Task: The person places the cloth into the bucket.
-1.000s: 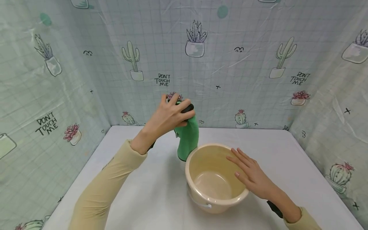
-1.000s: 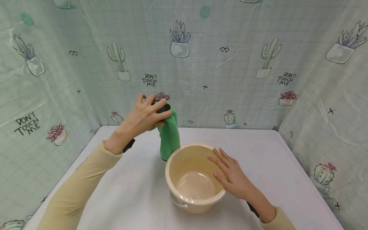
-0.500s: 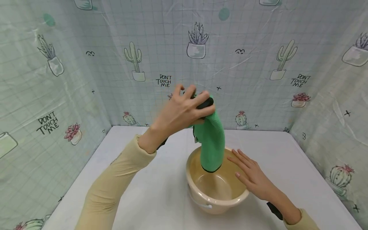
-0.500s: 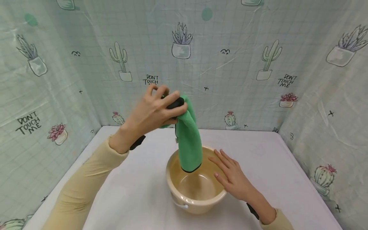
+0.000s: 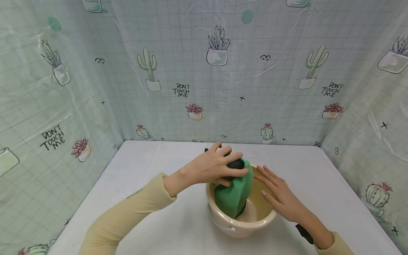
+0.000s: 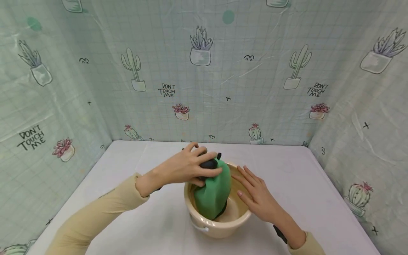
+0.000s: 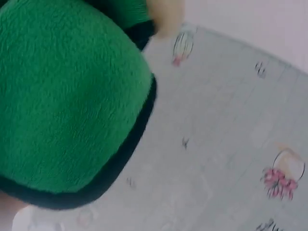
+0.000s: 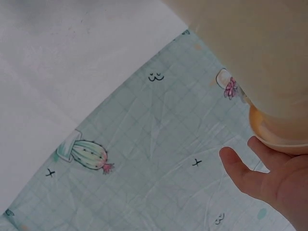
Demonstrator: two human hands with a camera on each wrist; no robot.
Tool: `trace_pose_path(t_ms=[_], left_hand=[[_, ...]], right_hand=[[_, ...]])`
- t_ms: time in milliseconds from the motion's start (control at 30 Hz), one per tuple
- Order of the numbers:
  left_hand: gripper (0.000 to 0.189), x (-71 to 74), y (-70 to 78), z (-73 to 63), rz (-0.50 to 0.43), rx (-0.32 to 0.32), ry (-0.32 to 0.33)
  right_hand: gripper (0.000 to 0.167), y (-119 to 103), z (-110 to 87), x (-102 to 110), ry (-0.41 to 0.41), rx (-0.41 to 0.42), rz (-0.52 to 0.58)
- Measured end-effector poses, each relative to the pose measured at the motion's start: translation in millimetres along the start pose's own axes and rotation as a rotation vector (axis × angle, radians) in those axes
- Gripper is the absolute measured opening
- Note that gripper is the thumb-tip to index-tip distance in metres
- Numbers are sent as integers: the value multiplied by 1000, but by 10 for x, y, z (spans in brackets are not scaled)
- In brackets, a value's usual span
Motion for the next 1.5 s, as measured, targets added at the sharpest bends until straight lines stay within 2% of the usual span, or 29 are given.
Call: trace_pose_path(t_ms=[100, 200, 333, 433, 600, 733, 900, 1233, 1367, 1500], left_hand=[[68, -185, 126, -37, -81, 0, -93], [83, -306, 124, -87, -133, 54, -144], [80, -351, 23, -155, -95, 117, -135], [70, -352, -21, -197, -63, 129, -109], [60, -362, -49, -317, -91, 155, -77], [55, -392, -75, -463, -117, 190, -84], [53, -425, -87, -667, -163, 245, -85], [49, -464, -86, -1181, -175, 357, -79], [48, -484, -139, -1441, -201, 448, -90], [50, -506, -259, -1692, -195, 568, -75]], right_hand=[[46, 7, 1, 0, -3, -17, 11], [47, 13, 4, -5, -1, -16, 16], [50, 3, 5, -8, 12, 0, 8], [50, -5, 0, -1, 23, 6, -3], [49, -17, -6, 13, 29, 10, -22], [46, -28, -16, 27, 31, 10, -49], [45, -33, -41, 56, 34, 23, -57], [46, 131, -139, 176, 47, -27, -107], [47, 244, -185, 246, 73, -33, -194], [46, 402, -223, 347, 105, -62, -246]])
Point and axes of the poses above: each hand's wrist, its own z-axis towards the middle knuckle, its own x-axis out of the back of the hand, y = z × x, the point moved 8 cm from there along z, towards the middle knuckle, and after that the axes turned 1 degree about z, right-handed, at the moved point
